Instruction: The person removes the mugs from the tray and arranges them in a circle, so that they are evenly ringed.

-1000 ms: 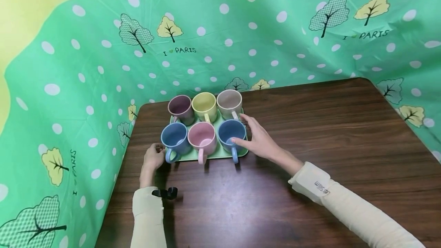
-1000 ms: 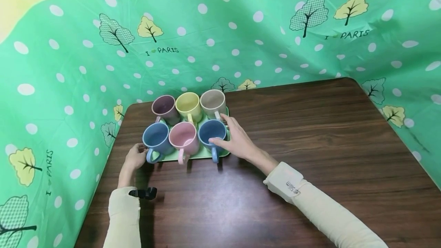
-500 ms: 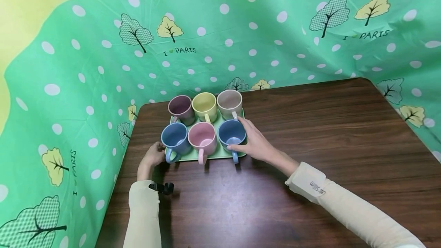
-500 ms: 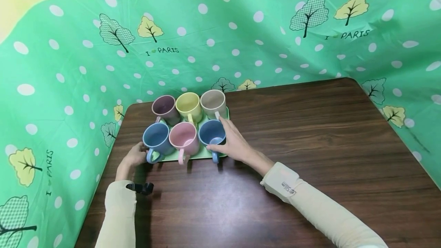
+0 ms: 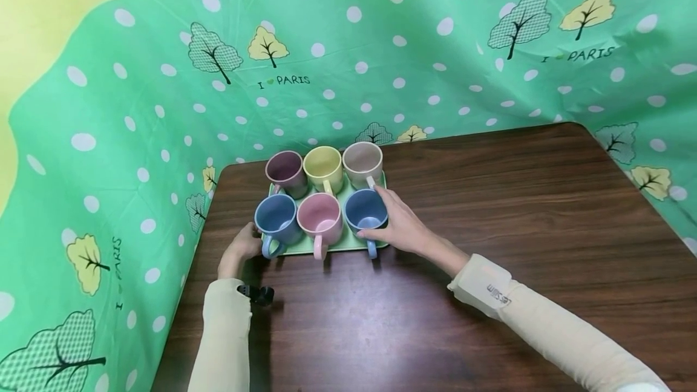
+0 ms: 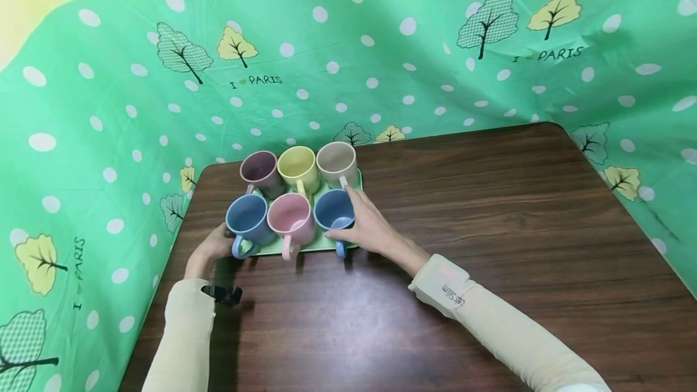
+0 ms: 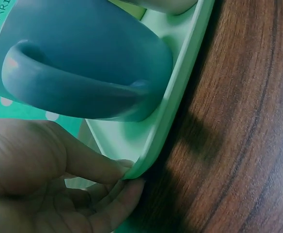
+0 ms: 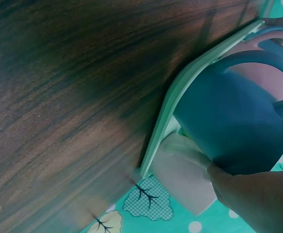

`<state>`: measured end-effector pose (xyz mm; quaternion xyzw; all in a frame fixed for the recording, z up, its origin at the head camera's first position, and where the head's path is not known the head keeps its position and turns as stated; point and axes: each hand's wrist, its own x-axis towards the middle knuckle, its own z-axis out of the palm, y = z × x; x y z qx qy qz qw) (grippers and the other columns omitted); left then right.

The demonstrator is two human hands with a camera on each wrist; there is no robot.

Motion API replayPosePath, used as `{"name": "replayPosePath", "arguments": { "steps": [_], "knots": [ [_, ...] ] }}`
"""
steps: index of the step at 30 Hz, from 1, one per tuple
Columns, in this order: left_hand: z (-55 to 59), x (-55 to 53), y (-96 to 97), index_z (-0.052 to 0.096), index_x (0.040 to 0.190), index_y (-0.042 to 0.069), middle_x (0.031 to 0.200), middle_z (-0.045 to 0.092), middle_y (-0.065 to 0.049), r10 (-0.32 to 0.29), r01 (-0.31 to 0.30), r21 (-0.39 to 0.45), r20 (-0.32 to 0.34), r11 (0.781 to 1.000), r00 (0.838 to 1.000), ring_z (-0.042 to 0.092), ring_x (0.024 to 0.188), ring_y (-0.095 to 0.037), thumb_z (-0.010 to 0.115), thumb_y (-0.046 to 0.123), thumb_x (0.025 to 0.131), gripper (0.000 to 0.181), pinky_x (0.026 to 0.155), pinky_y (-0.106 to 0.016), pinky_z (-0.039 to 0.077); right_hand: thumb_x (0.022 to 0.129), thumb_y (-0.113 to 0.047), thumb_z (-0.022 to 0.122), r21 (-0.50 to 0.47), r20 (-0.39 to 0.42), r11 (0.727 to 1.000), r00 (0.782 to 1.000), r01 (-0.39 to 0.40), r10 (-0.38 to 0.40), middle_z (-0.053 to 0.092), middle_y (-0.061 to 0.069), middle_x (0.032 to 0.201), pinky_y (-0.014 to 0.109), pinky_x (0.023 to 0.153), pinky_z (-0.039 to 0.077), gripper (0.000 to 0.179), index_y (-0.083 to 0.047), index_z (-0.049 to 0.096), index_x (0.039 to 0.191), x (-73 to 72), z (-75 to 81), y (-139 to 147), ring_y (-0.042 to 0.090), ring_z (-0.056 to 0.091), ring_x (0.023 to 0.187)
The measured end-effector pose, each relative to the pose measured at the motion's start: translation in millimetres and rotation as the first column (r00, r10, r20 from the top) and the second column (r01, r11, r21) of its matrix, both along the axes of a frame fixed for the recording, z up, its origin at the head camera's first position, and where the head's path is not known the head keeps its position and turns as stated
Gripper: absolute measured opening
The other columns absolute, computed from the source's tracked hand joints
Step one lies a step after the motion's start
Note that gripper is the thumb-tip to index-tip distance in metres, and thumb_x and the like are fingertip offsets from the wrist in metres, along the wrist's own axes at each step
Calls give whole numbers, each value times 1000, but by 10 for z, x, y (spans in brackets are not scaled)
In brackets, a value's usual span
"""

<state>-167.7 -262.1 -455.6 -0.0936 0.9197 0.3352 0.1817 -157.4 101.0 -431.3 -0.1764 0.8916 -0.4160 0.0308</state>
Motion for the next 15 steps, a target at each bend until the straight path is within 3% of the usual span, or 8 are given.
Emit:
{"name": "replayPosePath", "arguments": {
  "steps": [7, 15],
  "knots": [
    [-27, 47, -3, 43, 112, -10, 112, 50, -27, 1, -1, -14, -23, 1000, 1000, 46, 100, -35, 50, 0, 76, 38, 90, -47, 39, 67, -48, 82, 40, -3, 999, 1000, 17, -17, 40, 17, 145, 49, 100, 41, 106, -6, 29, 148, -9, 19, -3, 32, 46, 125],
    [-20, 49, 19, 42, 115, -9, 112, 49, -27, 19, -19, -2, -7, 1000, 1000, 46, 98, -35, 49, 1, 79, 38, 86, -46, 40, 64, -51, 82, 22, -41, 999, 998, 41, -40, 45, 13, 141, 47, 97, 44, 105, -9, 34, 147, -17, -7, 25, 30, 51, 121]
  ]
}}
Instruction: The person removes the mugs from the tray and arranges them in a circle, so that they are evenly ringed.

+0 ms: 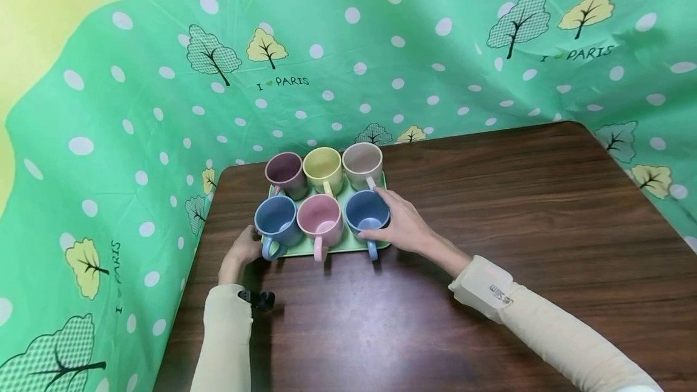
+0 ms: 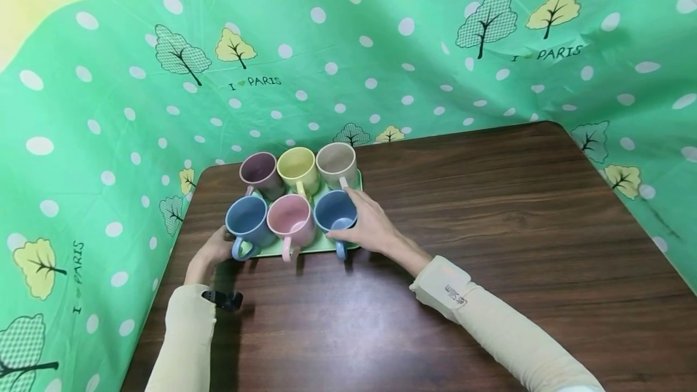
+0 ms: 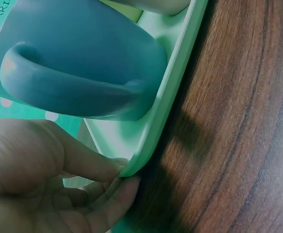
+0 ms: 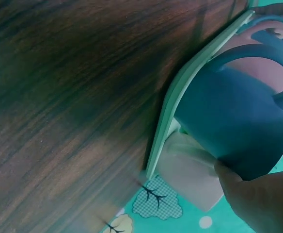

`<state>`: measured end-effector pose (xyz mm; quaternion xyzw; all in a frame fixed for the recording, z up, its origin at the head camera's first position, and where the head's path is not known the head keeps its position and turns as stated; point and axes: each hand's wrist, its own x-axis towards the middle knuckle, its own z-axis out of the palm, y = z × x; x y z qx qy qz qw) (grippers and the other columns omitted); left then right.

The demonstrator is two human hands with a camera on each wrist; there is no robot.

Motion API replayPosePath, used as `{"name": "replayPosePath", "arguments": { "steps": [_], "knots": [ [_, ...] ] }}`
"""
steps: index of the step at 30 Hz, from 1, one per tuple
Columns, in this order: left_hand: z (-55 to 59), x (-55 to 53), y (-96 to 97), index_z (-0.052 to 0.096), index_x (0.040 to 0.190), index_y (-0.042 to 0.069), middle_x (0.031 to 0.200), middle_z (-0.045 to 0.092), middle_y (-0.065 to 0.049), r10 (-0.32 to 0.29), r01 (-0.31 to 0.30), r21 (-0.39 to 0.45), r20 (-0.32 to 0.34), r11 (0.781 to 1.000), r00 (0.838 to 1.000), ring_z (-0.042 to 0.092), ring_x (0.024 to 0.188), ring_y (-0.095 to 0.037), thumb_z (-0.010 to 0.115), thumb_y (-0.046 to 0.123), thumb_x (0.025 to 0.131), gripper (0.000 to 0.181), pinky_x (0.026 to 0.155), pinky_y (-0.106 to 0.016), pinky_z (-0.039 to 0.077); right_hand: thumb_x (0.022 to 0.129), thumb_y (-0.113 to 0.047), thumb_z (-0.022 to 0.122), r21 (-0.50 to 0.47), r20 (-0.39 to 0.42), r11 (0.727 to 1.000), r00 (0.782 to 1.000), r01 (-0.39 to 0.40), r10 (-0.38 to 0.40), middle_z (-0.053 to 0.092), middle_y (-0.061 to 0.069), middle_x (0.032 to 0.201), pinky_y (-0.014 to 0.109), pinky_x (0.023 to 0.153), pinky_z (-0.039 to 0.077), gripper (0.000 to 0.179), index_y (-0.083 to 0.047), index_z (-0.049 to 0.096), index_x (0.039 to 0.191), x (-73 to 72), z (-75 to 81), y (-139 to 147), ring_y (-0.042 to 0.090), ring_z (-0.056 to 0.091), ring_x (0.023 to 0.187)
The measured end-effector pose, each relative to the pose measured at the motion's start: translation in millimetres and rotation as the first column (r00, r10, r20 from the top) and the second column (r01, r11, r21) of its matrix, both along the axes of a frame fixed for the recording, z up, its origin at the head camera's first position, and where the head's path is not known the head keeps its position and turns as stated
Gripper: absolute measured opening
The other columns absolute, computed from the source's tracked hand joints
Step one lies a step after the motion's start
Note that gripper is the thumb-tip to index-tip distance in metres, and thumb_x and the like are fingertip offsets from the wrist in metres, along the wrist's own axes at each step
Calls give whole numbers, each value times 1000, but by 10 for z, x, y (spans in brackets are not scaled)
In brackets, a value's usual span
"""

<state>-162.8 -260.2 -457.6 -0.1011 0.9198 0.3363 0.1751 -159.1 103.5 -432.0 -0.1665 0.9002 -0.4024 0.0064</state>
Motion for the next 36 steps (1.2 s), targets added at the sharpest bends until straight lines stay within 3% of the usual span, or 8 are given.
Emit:
{"name": "replayPosePath", "arguments": {
  "steps": [5, 16, 27, 36],
  "knots": [
    [-11, -13, -9, 43, 113, -9, 109, 50, -26, 1, -1, 6, -7, 1000, 1000, 46, 97, -35, 51, 1, 78, 38, 85, -44, 40, 62, -56, 82, -14, -23, 1000, 1000, -1, 1, 49, 10, 138, 46, 94, 45, 104, -11, 38, 144, -18, 19, 76, 27, 54, 117],
    [5, -23, -18, 42, 114, -9, 109, 49, -26, 1, -1, 16, -7, 1000, 1000, 45, 97, -34, 49, 0, 78, 38, 84, -44, 39, 60, -60, 81, 24, -33, 999, 999, -32, 33, 51, 5, 138, 47, 96, 42, 101, -19, 42, 143, -136, 230, 492, 23, 52, 119],
    [-18, -10, -15, 43, 115, -8, 116, 51, -28, -4, 4, 10, -7, 1000, 1000, 47, 104, -36, 49, 1, 80, 37, 92, -49, 39, 64, -56, 81, 77, 12, 995, 997, 69, -70, 47, 12, 141, 53, 94, 42, 98, -21, 38, 145, -182, 211, 1067, 29, 50, 119],
    [-7, -14, -23, 43, 119, -8, 116, 50, -27, -2, 2, 23, 4, 1000, 1000, 46, 101, -34, 45, -1, 80, 39, 86, -44, 40, 66, -56, 79, 106, 54, 987, 990, 121, -127, 43, 15, 142, 54, 91, 41, 99, -21, 34, 147, -236, 262, 1446, 32, 47, 118]
  ]
}}
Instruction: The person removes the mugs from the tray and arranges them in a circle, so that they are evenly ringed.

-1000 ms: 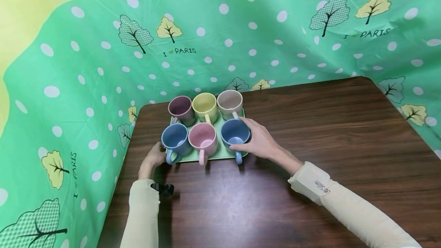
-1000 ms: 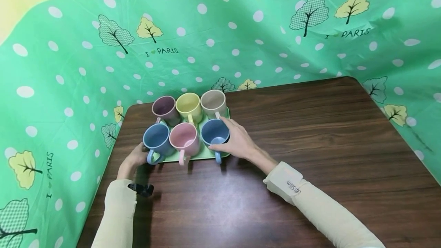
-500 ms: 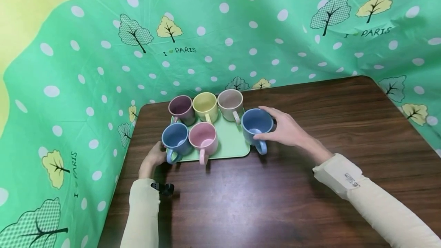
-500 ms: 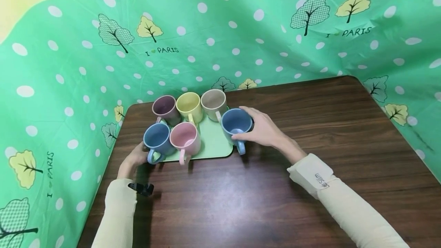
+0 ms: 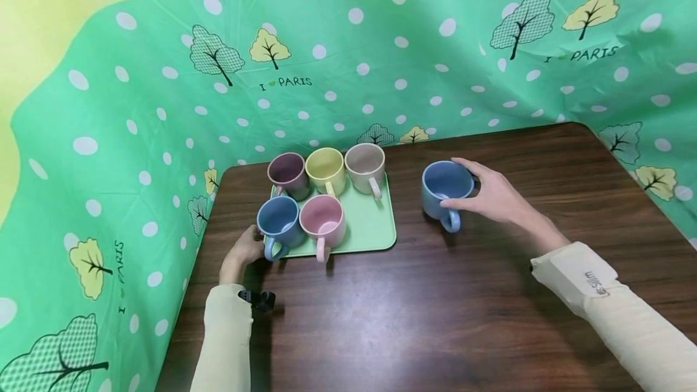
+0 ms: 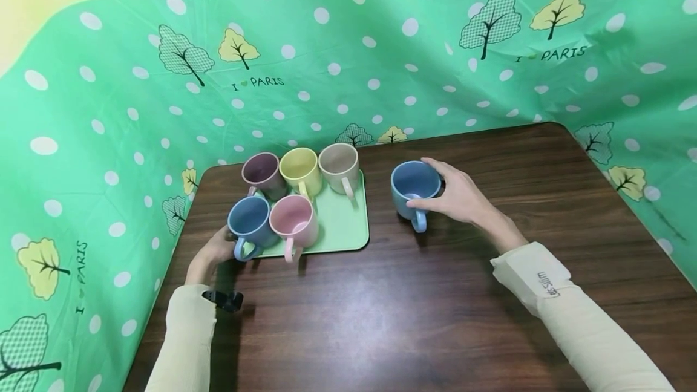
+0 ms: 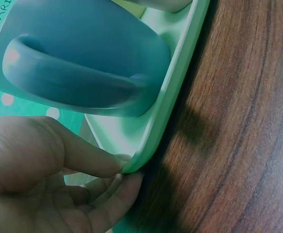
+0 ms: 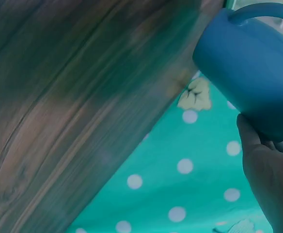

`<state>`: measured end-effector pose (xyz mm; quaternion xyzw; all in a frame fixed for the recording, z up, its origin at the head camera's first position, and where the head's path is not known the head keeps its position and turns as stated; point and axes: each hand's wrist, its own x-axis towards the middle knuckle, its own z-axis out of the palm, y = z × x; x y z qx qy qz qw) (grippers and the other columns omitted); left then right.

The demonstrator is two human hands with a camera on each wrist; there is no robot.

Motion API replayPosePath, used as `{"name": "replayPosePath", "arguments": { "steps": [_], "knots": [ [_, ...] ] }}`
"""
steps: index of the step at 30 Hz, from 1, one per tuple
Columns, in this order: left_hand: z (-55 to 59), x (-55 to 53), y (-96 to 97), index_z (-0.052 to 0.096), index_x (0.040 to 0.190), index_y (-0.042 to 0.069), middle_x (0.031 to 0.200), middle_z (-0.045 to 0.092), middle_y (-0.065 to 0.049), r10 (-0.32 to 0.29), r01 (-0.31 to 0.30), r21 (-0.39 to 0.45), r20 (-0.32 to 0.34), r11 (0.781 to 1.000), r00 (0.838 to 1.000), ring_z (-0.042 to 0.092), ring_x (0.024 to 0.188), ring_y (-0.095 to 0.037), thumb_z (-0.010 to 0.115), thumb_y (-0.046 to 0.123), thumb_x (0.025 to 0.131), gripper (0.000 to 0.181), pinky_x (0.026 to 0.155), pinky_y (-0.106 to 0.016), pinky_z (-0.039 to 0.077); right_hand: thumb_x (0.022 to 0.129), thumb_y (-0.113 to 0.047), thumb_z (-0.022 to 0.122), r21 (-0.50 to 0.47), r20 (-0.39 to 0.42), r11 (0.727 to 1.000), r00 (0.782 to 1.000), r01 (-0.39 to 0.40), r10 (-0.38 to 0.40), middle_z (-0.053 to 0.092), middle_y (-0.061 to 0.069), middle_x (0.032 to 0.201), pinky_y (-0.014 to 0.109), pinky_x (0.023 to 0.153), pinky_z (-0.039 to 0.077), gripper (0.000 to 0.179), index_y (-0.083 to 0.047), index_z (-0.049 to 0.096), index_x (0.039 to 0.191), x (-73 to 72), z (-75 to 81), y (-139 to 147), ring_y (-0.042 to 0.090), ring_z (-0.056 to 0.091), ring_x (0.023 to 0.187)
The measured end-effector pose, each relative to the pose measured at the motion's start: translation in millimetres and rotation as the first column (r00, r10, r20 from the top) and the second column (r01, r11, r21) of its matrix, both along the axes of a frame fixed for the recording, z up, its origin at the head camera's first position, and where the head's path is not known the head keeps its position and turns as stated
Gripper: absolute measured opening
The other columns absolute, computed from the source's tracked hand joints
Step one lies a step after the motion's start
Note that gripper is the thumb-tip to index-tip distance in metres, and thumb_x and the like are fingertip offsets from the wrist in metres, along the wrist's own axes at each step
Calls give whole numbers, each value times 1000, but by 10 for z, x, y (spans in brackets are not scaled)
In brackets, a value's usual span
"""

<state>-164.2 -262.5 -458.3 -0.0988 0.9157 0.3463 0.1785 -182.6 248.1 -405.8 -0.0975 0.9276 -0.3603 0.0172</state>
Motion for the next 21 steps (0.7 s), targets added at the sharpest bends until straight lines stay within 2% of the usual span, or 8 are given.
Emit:
{"name": "replayPosePath", "arguments": {
  "steps": [9, 17, 21],
  "knots": [
    [-3, -13, -14, 42, 120, -8, 117, 49, -28, -1, 1, 11, 17, 1000, 1000, 47, 102, -35, 45, 0, 82, 39, 86, -45, 41, 70, -53, 78, 36, 49, 999, 998, 31, -33, 41, 21, 141, 57, 90, 39, 100, -19, 28, 150, -70, 17, 316, 36, 45, 118],
    [-7, -21, -20, 42, 118, -7, 113, 48, -26, 9, -10, 44, 29, 999, 1000, 46, 98, -34, 46, 2, 85, 35, 81, -40, 40, 73, -54, 75, 43, 107, 997, 992, 60, -65, 38, 23, 142, 61, 91, 38, 102, -18, 22, 152, -126, -64, 522, 39, 42, 120],
    [-13, -19, -25, 42, 118, -6, 115, 47, -26, 15, -16, 46, 34, 999, 999, 46, 101, -34, 47, 3, 85, 35, 84, -42, 40, 72, -54, 75, 35, 111, 996, 990, 85, -88, 38, 23, 142, 62, 92, 37, 102, -19, 22, 152, -151, -106, 602, 40, 42, 121]
  ]
}}
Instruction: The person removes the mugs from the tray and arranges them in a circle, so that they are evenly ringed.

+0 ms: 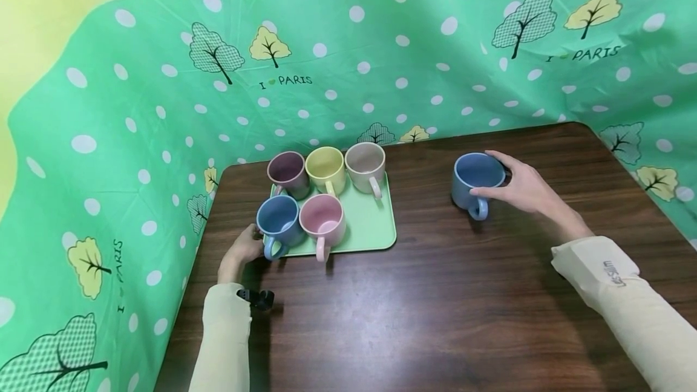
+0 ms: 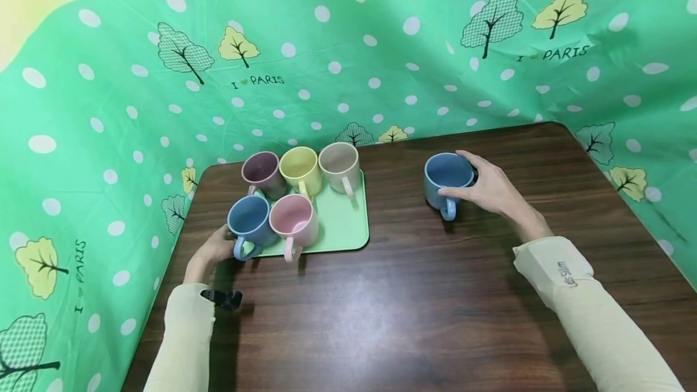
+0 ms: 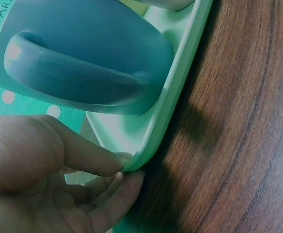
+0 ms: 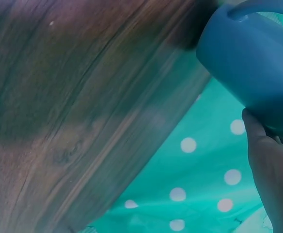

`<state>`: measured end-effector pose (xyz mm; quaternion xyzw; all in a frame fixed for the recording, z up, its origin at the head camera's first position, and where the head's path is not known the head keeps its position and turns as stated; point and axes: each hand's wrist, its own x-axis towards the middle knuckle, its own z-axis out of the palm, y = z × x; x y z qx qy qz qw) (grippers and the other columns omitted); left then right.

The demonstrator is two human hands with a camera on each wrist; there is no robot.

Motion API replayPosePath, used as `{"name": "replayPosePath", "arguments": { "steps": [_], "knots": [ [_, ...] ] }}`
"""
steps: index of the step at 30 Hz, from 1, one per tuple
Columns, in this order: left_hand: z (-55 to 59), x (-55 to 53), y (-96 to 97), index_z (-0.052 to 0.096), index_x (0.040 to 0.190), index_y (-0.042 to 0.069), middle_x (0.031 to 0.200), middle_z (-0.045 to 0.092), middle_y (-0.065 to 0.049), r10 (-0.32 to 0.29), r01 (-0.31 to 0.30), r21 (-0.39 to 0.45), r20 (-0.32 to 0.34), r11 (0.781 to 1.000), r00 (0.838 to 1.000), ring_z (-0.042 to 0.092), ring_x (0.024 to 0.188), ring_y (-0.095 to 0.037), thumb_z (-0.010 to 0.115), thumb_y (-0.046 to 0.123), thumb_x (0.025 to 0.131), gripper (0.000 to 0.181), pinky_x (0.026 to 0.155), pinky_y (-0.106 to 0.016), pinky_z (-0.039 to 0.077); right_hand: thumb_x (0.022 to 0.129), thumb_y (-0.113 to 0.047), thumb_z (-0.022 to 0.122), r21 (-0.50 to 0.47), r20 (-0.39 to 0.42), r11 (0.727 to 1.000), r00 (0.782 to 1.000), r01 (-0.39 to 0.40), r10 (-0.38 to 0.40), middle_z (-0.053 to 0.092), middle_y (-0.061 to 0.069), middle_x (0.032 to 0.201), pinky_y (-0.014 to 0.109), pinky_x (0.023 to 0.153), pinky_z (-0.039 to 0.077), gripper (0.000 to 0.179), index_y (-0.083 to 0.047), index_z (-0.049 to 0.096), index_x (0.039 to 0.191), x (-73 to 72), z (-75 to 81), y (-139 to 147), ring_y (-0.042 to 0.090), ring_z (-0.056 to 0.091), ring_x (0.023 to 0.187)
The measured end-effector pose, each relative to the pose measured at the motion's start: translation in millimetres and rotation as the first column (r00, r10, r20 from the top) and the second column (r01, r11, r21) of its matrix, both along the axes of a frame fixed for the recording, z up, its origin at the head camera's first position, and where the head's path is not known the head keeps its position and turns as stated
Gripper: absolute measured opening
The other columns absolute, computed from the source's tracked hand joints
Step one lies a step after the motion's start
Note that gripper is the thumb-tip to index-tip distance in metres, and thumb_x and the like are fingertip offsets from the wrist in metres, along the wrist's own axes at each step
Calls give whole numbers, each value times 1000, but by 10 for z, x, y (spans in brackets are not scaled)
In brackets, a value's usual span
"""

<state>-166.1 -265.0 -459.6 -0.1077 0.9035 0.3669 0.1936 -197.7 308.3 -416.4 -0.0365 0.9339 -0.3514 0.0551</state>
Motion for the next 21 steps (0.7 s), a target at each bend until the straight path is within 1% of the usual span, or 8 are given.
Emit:
{"name": "replayPosePath", "arguments": {
  "steps": [4, 10, 15, 21],
  "knots": [
    [-2, 4, 1, 42, 120, -6, 119, 46, -26, 10, -10, 4, 8, 1000, 1000, 45, 105, -35, 47, 4, 86, 35, 87, -44, 40, 73, -53, 75, -2, -2, 1000, 1000, 6, -6, 38, 25, 143, 63, 91, 36, 102, -18, 22, 152, -36, -23, 70, 41, 41, 122],
    [4, -2, 0, 42, 117, -7, 112, 47, -25, 6, -6, 8, 3, 1000, 1000, 47, 98, -33, 46, 1, 85, 34, 79, -37, 41, 74, -51, 76, -8, -4, 1000, 1000, 6, -6, 39, 25, 142, 62, 90, 35, 101, -18, 22, 152, -90, -46, 154, 40, 41, 120],
    [0, -4, -1, 41, 122, -7, 116, 46, -25, 5, -5, -7, 14, 1000, 1000, 45, 100, -33, 44, 1, 85, 38, 81, -39, 39, 73, -51, 76, -25, 16, 1000, 1000, 9, -9, 39, 24, 142, 60, 90, 36, 102, -19, 21, 153, -120, -49, 196, 39, 41, 119],
    [-4, -16, -17, 40, 128, -9, 122, 47, -29, -42, 42, -29, 5, 999, 999, 45, 103, -35, 48, 5, 86, 45, 85, -43, 40, 75, -53, 74, 27, 29, 999, 999, -24, 23, 37, 25, 143, 62, 91, 34, 102, -20, 17, 153, -180, -12, 261, 40, 40, 121]
  ]
}}
